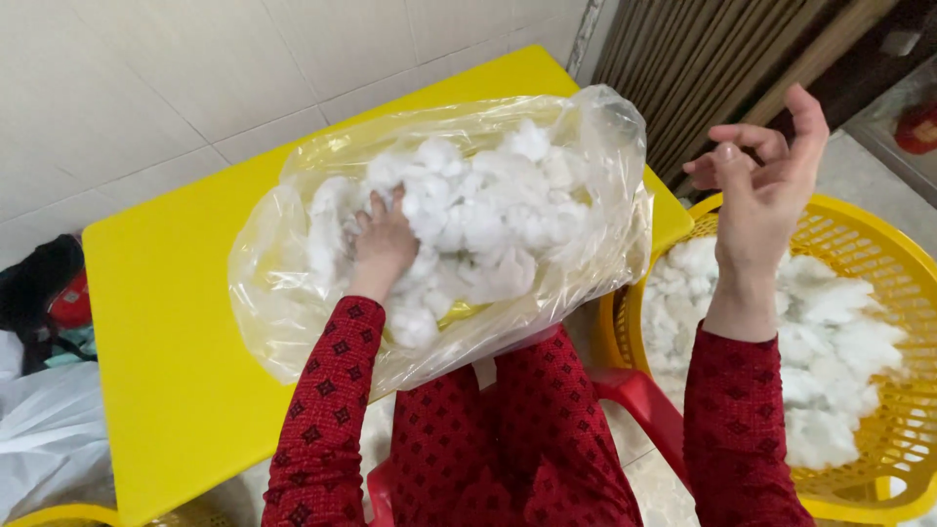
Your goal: The person places a clear plastic bag on a yellow table and then repeatedly takes handfuls of white cotton from a yellow basket, placing them into the bag. The person continues to add cotton and press it down until the bag is full.
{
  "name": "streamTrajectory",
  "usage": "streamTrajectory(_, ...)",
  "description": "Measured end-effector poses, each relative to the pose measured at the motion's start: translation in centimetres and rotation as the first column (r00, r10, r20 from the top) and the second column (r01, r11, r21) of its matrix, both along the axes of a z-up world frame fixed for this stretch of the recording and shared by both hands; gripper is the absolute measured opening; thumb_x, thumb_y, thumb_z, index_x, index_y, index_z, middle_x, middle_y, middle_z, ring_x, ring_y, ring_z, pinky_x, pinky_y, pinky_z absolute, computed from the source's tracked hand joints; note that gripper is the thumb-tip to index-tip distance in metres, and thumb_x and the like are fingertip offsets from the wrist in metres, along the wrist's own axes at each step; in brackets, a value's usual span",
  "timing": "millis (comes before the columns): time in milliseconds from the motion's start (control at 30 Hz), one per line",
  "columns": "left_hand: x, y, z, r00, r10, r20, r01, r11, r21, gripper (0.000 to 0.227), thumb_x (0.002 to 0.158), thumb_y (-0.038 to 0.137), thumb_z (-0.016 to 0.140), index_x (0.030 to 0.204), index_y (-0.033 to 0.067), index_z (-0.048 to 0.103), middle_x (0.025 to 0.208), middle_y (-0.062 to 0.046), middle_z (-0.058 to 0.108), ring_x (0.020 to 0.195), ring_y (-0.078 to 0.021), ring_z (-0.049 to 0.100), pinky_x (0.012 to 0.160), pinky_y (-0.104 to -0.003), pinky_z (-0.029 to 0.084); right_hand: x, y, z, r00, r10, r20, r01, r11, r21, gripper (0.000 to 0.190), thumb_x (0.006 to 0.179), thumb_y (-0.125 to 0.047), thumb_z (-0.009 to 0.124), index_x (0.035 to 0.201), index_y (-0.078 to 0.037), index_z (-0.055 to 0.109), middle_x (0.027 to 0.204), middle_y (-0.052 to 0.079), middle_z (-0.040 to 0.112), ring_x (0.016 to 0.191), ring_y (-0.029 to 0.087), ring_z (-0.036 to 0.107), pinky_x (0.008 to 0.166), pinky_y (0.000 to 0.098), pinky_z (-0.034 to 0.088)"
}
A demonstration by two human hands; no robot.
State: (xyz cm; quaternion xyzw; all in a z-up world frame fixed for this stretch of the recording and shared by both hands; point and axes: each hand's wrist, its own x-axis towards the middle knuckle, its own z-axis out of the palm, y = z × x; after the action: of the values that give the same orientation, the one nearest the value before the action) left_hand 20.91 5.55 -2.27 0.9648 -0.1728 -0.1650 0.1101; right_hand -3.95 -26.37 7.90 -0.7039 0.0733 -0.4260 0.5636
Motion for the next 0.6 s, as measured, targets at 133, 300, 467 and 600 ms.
streamTrajectory(133, 0.0, 0.9, 5.5, 0.981, -0.011, -0.194, 0.005, 1.000, -0.030, 0.109, 0.081, 0.031, 0.083, 0.162, 0.0270, 0.011, 0.171, -0.014, -0.005, 0.153, -0.0459, 0.017, 0.121, -0.060, 0.027, 2.8, 3.0, -1.0, 0.987, 0.096, -0.132, -0.118, 0.978, -0.172, 0.081, 0.105, 0.012, 0.064, 0.167, -0.011, 0.016, 0.135, 0.020, 0.056, 0.096, 0.020, 0.071, 0.082, 0.0296, 0.059)
streamTrajectory(300, -1.3, 3.4, 11.3, 0.989, -0.117, -0.090, 0.101, 0.980, -0.171, 0.117, 0.069, 0.030, 0.092, 0.161, 0.0242, 0.020, 0.169, -0.020, -0.001, 0.149, -0.0495, 0.023, 0.120, -0.050, 0.035, 3.8, 2.9, -0.3, 0.991, -0.017, 0.134, 0.037, 0.989, -0.145, 0.074, 0.110, 0.011, 0.058, 0.161, -0.016, 0.013, 0.144, 0.014, 0.052, 0.094, 0.020, 0.070, 0.082, 0.0284, 0.062)
streamTrajectory(467, -2.4, 1.5, 10.2, 0.987, -0.150, 0.049, 0.158, 0.957, -0.242, 0.101, 0.080, 0.041, 0.083, 0.159, 0.0252, 0.024, 0.170, -0.016, 0.000, 0.154, -0.0455, 0.011, 0.116, -0.065, 0.029, 3.6, -0.2, -0.6, 0.891, -0.268, 0.367, 0.222, 0.961, 0.163, 0.016, 0.124, 0.006, 0.057, 0.138, 0.002, 0.051, 0.139, 0.015, 0.057, 0.092, 0.023, 0.069, 0.073, 0.0283, 0.055)
streamTrajectory(600, -3.2, -0.8, 6.8, 0.958, -0.237, 0.159, 0.256, 0.960, -0.111, 0.091, 0.087, 0.047, 0.075, 0.159, 0.0269, 0.024, 0.170, -0.013, 0.000, 0.154, -0.0467, 0.001, 0.109, -0.083, 0.019, 7.6, 4.9, -2.1, 0.997, 0.069, 0.016, -0.069, 0.997, -0.022, 0.027, 0.116, 0.001, 0.062, 0.142, -0.003, 0.054, 0.125, 0.011, 0.064, 0.098, 0.018, 0.070, 0.084, 0.0279, 0.061)
